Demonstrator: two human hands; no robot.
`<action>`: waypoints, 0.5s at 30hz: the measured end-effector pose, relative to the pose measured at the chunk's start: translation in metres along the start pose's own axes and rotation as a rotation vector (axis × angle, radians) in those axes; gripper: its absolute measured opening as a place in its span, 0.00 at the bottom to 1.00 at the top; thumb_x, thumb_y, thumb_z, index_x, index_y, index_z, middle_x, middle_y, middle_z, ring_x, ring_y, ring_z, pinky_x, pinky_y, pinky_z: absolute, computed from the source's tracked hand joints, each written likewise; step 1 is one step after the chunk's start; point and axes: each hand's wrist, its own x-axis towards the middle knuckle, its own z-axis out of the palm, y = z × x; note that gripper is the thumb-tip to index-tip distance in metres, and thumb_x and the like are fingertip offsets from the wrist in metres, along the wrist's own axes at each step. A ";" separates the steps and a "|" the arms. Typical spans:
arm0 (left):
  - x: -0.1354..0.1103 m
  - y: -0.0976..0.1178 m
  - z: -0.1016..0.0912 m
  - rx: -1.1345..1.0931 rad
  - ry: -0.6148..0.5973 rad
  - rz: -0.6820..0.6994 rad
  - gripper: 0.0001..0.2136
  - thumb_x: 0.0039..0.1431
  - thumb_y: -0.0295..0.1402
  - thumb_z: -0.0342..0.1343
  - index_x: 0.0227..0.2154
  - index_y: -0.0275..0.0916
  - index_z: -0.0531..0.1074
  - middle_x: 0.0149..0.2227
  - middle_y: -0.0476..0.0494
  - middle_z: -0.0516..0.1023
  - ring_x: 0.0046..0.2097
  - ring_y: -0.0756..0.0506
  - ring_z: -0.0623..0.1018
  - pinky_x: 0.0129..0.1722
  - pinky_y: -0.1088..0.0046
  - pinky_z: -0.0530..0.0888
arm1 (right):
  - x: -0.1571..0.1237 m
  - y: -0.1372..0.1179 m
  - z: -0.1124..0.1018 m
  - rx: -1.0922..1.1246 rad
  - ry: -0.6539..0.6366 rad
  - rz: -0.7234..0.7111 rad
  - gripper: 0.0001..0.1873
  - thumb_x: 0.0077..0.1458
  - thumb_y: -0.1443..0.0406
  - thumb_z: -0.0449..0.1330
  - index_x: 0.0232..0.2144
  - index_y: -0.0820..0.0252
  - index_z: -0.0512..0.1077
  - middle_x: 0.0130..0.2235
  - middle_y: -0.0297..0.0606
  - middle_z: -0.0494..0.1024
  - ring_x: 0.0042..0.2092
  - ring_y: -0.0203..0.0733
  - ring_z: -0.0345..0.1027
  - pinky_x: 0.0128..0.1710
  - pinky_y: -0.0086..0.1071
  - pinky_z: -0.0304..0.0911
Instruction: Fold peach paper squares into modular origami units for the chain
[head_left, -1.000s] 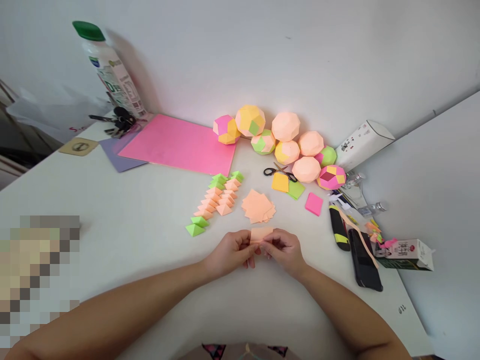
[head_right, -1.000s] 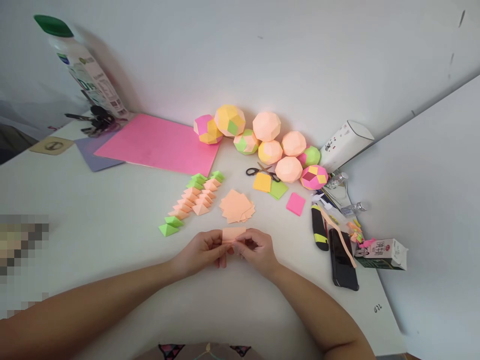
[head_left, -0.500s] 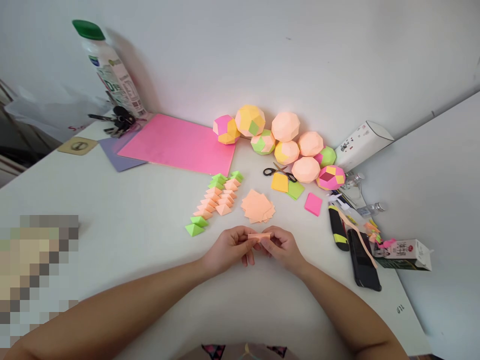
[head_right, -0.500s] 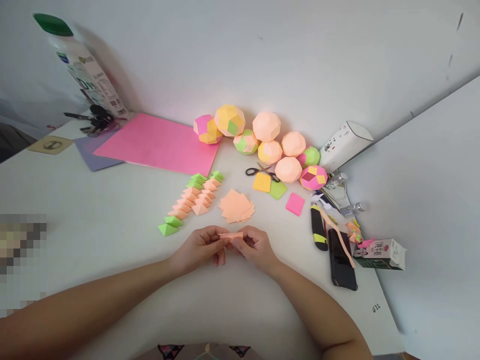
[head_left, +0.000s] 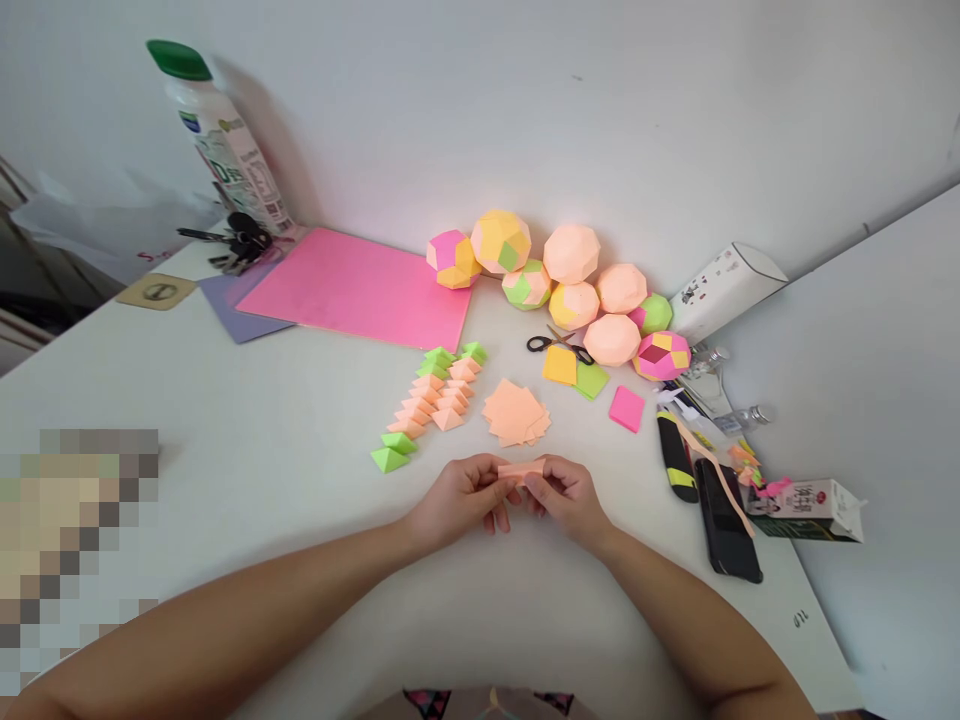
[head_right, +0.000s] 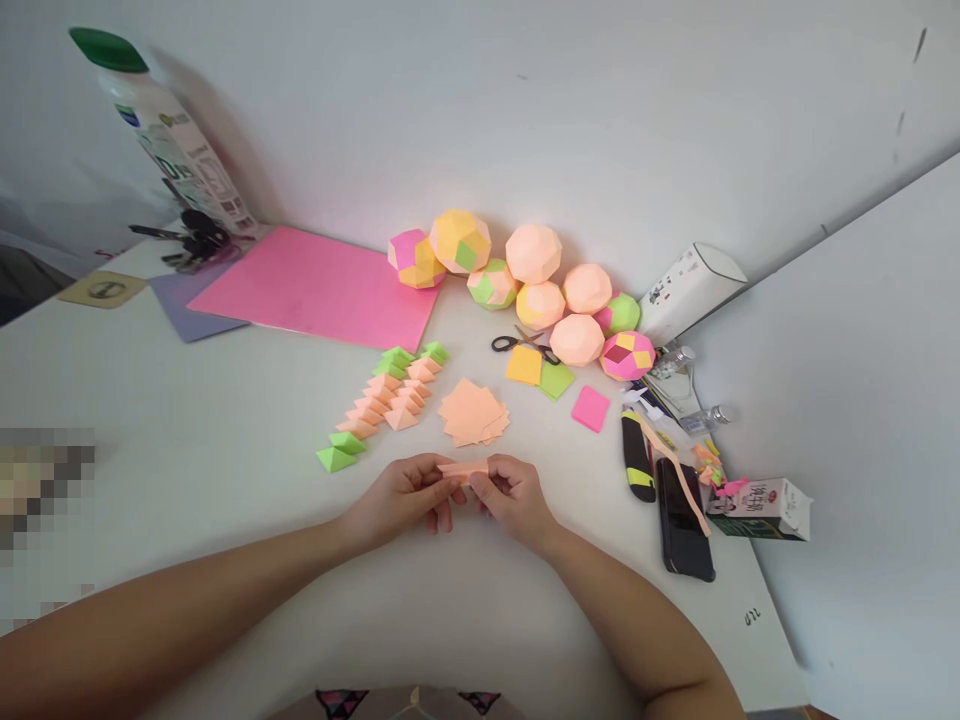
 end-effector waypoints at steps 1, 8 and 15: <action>0.000 0.000 0.000 0.003 0.001 0.000 0.12 0.54 0.41 0.54 0.31 0.37 0.69 0.28 0.46 0.76 0.22 0.50 0.75 0.20 0.75 0.70 | 0.000 0.000 0.000 -0.004 0.003 0.001 0.16 0.53 0.58 0.58 0.19 0.61 0.64 0.23 0.32 0.68 0.21 0.31 0.63 0.21 0.27 0.59; 0.000 -0.001 0.000 0.011 -0.010 0.000 0.13 0.54 0.43 0.53 0.31 0.37 0.68 0.28 0.46 0.77 0.22 0.50 0.75 0.20 0.75 0.69 | -0.001 -0.003 0.001 -0.001 0.010 -0.008 0.17 0.53 0.58 0.58 0.19 0.61 0.64 0.23 0.32 0.68 0.21 0.31 0.62 0.21 0.27 0.60; 0.000 -0.001 -0.001 0.049 -0.048 -0.015 0.11 0.54 0.41 0.54 0.29 0.37 0.67 0.28 0.49 0.76 0.23 0.50 0.75 0.21 0.76 0.70 | -0.001 -0.001 0.001 -0.005 -0.010 -0.015 0.17 0.54 0.57 0.57 0.20 0.62 0.65 0.23 0.32 0.67 0.21 0.31 0.62 0.21 0.27 0.59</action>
